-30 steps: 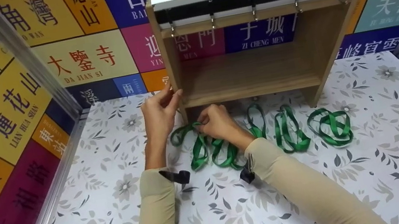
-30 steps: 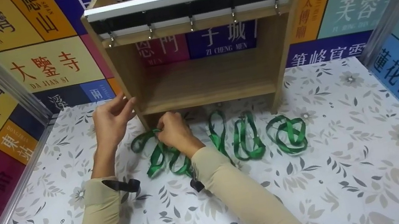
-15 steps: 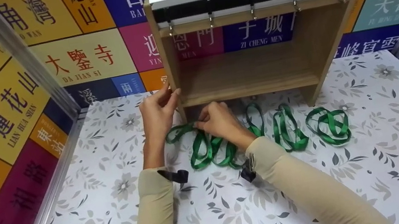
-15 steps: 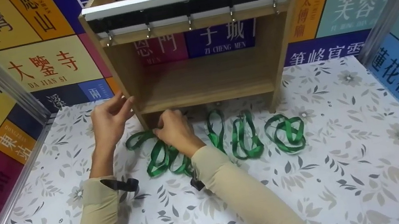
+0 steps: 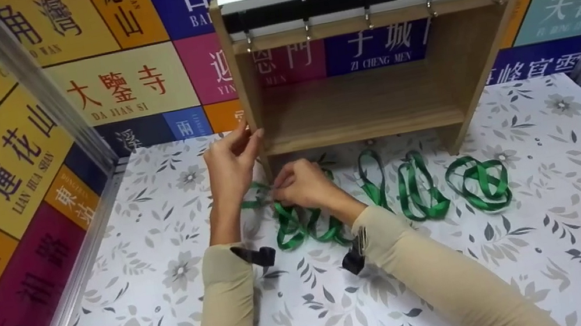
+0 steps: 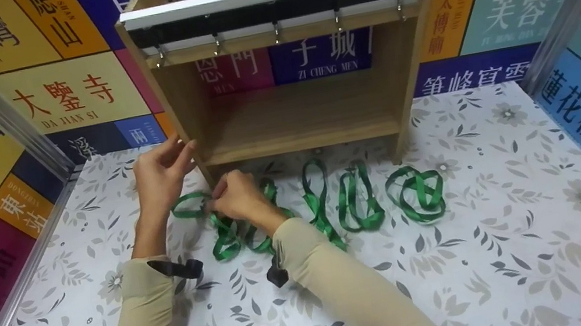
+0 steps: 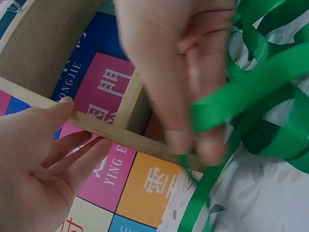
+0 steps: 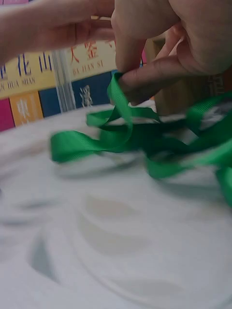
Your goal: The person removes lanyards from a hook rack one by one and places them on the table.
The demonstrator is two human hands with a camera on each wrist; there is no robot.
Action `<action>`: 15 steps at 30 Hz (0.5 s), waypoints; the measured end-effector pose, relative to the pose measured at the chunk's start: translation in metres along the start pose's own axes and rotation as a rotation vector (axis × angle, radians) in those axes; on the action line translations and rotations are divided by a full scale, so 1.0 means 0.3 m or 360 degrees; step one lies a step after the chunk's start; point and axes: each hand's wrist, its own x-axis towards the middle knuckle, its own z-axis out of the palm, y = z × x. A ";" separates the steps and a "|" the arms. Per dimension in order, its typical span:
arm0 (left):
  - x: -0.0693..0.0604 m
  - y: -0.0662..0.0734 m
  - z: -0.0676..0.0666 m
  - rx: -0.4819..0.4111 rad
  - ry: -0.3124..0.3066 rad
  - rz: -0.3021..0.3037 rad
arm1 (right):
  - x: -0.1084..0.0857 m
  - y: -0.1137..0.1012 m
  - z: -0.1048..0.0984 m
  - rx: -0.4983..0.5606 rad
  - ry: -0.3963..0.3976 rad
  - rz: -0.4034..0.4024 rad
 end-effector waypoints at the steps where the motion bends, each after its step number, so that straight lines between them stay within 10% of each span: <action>1: 0.001 0.001 0.002 0.0003 -0.0001 0.0003 | 0.001 -0.005 -0.001 0.0041 0.0037 -0.0007; 9: 0.002 0.001 0.006 -0.0008 0.0019 0.0034 | 0.009 -0.001 -0.014 0.0165 0.0283 -0.0076; 15: 0.002 -0.005 0.006 -0.0003 0.0033 0.0054 | 0.006 -0.002 -0.013 0.0298 0.0156 -0.0026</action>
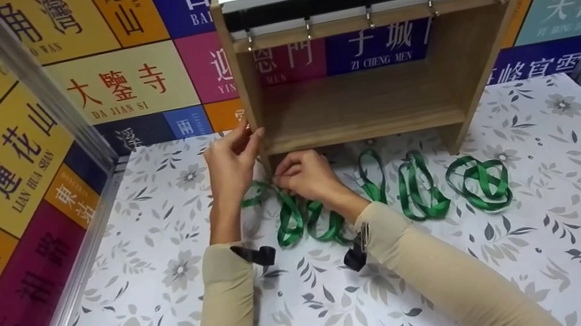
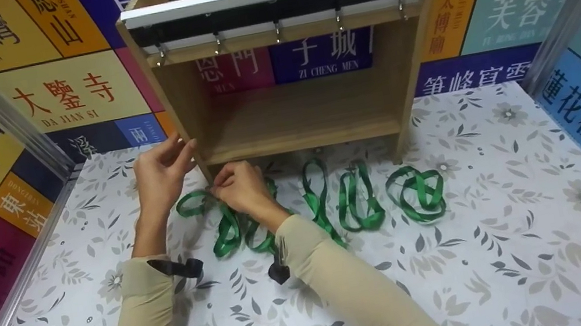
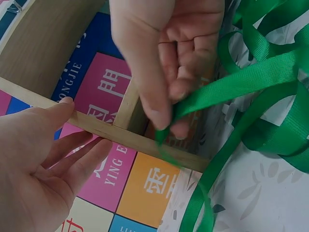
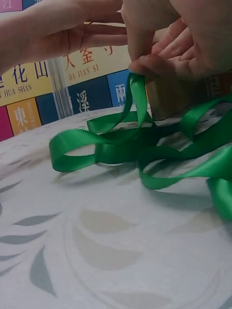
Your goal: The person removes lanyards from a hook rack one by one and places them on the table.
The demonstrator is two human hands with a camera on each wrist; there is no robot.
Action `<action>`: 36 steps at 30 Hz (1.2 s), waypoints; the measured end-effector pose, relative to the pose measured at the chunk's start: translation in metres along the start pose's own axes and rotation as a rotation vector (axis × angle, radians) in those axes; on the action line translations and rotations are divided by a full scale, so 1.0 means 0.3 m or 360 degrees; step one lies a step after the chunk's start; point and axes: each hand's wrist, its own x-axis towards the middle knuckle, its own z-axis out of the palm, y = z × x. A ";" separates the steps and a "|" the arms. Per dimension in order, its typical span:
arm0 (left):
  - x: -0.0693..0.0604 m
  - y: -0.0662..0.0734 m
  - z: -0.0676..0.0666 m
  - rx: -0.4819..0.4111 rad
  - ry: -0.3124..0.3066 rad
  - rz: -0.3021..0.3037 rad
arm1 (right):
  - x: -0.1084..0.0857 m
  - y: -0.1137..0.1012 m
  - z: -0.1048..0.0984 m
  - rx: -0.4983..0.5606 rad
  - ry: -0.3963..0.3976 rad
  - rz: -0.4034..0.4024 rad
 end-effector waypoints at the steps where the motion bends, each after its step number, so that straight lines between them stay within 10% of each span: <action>1: 0.000 0.000 0.001 0.0002 0.0002 0.0002 | 0.000 -0.002 0.002 0.0072 -0.0035 0.0009; 7: 0.002 0.004 0.004 0.0009 -0.0011 0.0007 | -0.005 -0.004 0.005 0.0341 -0.0065 0.0011; 14: 0.003 0.002 0.002 0.0016 -0.0025 -0.0024 | -0.009 0.039 -0.022 -0.0460 0.0081 -0.0091; 19: -0.001 0.001 -0.002 -0.0011 -0.0049 -0.0068 | -0.010 0.052 -0.037 -0.0684 -0.0004 -0.0159; 36: 0.000 -0.009 -0.028 0.0079 -0.0035 -0.0081 | -0.107 -0.017 -0.247 -0.0333 0.0062 -0.0448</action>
